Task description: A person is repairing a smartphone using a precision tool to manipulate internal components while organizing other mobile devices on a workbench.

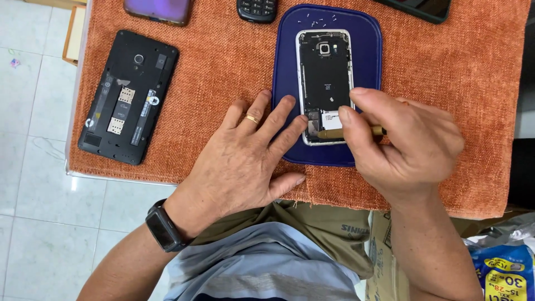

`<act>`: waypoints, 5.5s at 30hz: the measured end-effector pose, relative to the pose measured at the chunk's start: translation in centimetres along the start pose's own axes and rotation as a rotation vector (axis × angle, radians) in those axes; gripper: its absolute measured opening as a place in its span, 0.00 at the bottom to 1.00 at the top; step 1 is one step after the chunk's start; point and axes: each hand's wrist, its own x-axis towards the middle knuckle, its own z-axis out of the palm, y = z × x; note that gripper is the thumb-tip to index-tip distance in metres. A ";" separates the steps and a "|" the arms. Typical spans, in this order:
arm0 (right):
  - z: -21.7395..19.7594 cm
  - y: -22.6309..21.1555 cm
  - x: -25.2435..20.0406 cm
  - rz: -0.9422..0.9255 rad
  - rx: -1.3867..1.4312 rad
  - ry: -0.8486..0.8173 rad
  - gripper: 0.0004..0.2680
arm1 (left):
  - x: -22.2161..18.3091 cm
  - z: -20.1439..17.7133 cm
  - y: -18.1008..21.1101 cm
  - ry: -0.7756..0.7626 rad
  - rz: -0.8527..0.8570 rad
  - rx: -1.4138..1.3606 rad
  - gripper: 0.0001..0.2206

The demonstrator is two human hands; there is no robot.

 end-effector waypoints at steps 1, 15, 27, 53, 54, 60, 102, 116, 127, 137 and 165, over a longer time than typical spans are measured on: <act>0.0 0.0 0.1 -0.013 0.004 0.004 0.05 | 0.0 0.0 0.0 0.000 0.001 -0.004 0.33; -0.6 -0.1 1.7 -0.127 0.000 -0.112 0.05 | 0.1 -0.4 0.1 -0.003 0.017 0.061 0.32; -2.7 -3.4 8.1 -0.304 -0.141 -0.737 0.11 | 0.4 -0.3 -1.7 -0.078 0.183 0.256 0.39; -2.6 -0.1 7.3 -0.123 0.111 -0.744 0.15 | 0.7 -0.3 -1.6 -0.170 0.199 0.331 0.41; -2.5 0.1 7.1 -0.095 0.102 -0.695 0.13 | 0.7 -0.3 -1.6 -0.159 0.198 0.332 0.41; -2.1 0.1 7.3 -0.012 0.158 -0.641 0.07 | 0.6 -0.3 -1.7 -0.137 0.191 0.327 0.40; -2.3 -1.2 7.7 -0.232 0.021 -0.633 0.09 | 2.0 -0.1 -2.1 -0.113 0.091 0.529 0.23; -2.1 -0.8 7.5 -0.250 0.034 -0.575 0.06 | 2.1 -0.6 -2.9 -0.039 0.089 0.421 0.21; -2.3 0.3 7.3 -0.210 0.195 -0.634 0.08 | 9.9 -0.2 -4.4 0.020 0.320 -0.352 0.13; -2.8 -0.2 8.9 -0.266 -0.034 -0.723 0.06 | 12.2 4.8 -4.6 -0.240 0.473 -0.384 0.22; -2.0 -1.0 9.1 -0.197 0.219 -0.715 0.12 | 0.6 -1.0 -0.9 0.007 -0.095 -0.299 0.26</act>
